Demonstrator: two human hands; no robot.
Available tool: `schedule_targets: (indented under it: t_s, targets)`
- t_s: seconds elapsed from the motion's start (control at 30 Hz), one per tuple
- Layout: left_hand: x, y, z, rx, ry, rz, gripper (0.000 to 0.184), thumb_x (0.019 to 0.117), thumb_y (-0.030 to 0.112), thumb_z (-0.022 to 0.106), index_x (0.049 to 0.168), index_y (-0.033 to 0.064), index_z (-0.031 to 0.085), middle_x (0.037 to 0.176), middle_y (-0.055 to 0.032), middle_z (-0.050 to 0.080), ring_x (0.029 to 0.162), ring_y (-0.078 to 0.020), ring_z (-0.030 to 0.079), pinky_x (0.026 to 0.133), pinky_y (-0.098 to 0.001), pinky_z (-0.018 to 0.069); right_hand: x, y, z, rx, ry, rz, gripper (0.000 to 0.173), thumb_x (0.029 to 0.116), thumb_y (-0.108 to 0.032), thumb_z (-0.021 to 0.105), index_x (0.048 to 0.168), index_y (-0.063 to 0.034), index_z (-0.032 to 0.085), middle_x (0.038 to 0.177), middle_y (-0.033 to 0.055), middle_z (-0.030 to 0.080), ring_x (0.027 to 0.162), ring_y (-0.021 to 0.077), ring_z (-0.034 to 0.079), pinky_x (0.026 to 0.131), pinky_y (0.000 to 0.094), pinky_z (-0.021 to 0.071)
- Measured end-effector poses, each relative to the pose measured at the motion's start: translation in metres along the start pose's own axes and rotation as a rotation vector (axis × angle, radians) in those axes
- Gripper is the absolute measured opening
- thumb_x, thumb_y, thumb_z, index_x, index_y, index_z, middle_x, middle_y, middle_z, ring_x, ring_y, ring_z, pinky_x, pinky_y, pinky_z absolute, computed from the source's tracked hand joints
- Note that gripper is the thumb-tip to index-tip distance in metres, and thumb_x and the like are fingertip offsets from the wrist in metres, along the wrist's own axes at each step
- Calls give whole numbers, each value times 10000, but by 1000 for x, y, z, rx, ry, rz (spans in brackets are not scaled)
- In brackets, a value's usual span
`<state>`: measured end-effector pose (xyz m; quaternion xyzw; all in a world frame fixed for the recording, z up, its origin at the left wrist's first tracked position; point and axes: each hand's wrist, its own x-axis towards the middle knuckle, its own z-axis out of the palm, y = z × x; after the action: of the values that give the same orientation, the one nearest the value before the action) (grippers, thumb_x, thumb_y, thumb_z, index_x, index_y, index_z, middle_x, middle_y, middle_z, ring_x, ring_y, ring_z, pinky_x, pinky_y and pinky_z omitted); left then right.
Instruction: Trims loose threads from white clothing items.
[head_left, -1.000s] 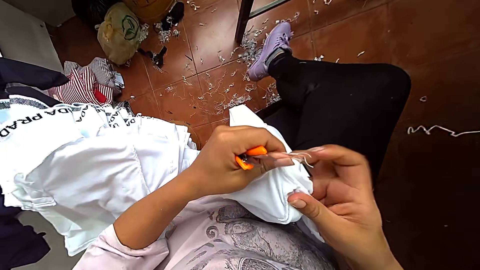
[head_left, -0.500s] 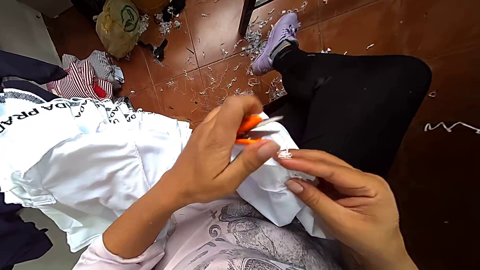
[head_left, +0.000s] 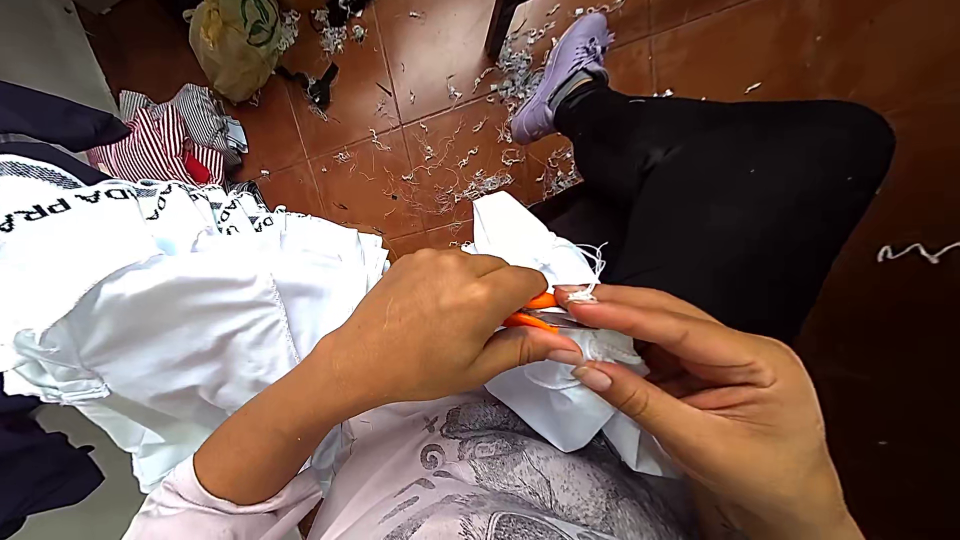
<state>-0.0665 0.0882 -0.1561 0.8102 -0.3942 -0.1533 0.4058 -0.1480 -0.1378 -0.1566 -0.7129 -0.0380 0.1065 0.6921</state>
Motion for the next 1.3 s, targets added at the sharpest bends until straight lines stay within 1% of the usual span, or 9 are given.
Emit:
schedule_targets:
  t_s: [0.33, 0.47, 0.57, 0.63, 0.77, 0.83, 0.93, 1.07, 1.3]
  targets:
    - [-2, -9, 11, -181, 20, -10, 329, 1013, 307, 601, 856, 43, 718, 690, 7, 622, 646, -55, 575, 571, -243, 440, 1, 1, 0, -39, -39, 32, 398, 918, -159, 725, 1314, -124, 698, 1315, -39, 664, 1119, 64, 666, 875, 176, 592]
    - [-7, -22, 5, -451, 114, -52, 406, 1028, 312, 595, 1047, -81, 695, 821, -32, 663, 730, 13, 568, 653, -158, 488, 0, 2, 0, 71, -44, 62, 614, 926, -127, 719, 1504, -137, 512, 1484, -21, 560, 1212, 102, 637, 963, 225, 576]
    - [-10, -31, 4, -586, 58, -89, 635, 946, 388, 692, 1289, -136, 589, 765, 27, 542, 656, 43, 433, 572, -118, 362, 1, 2, 0, 132, -43, 27, 716, 933, -102, 706, 1572, -164, 391, 1572, -13, 477, 1317, 140, 582, 1004, 249, 564]
    - [-10, -29, 10, -602, 18, -65, 298, 928, 195, 723, 1025, -85, 692, 691, 5, 594, 601, 31, 484, 533, -133, 392, 1, 0, 0, 141, -38, 31, 726, 932, -118, 719, 1572, -182, 380, 1557, -17, 494, 1309, 145, 589, 991, 245, 571]
    - [-13, -26, 10, -435, 162, -44, 153, 952, 68, 663, 843, -40, 673, 714, -28, 614, 650, 19, 520, 586, -131, 425, 0, -3, -3, 141, 6, 119, 681, 910, -105, 733, 1515, -155, 425, 1436, -2, 602, 1141, 127, 687, 893, 227, 610]
    - [-15, -22, 12, -230, 224, -80, 106, 906, 65, 698, 929, -38, 707, 784, -63, 670, 703, -44, 585, 639, -195, 490, -2, -4, -2, 155, 35, 136, 646, 911, -98, 731, 1484, -145, 436, 1379, 7, 637, 1095, 125, 703, 858, 223, 617]
    - [-17, -4, 11, -7, 210, -74, 506, 914, 245, 695, 1305, -58, 584, 1006, -119, 672, 900, -192, 629, 806, -383, 529, -2, -8, 2, 114, 75, 130, 638, 897, -84, 736, 1461, -170, 450, 1320, -33, 653, 1039, 86, 708, 822, 197, 619]
    - [-18, 8, 10, 249, 331, 84, 296, 991, 272, 668, 1142, 20, 697, 970, -113, 705, 892, -235, 605, 805, -390, 427, -3, -11, 3, 67, 93, 114, 642, 892, -124, 759, 1457, -180, 460, 1288, -57, 641, 1014, 58, 696, 802, 176, 615]
    - [-18, 4, 8, 418, 321, 181, 275, 986, 208, 668, 1190, 35, 733, 1012, -128, 736, 923, -254, 624, 832, -407, 427, -2, -12, 3, 68, 102, 143, 636, 881, -136, 765, 1441, -180, 467, 1132, -75, 686, 902, 29, 704, 738, 155, 611]
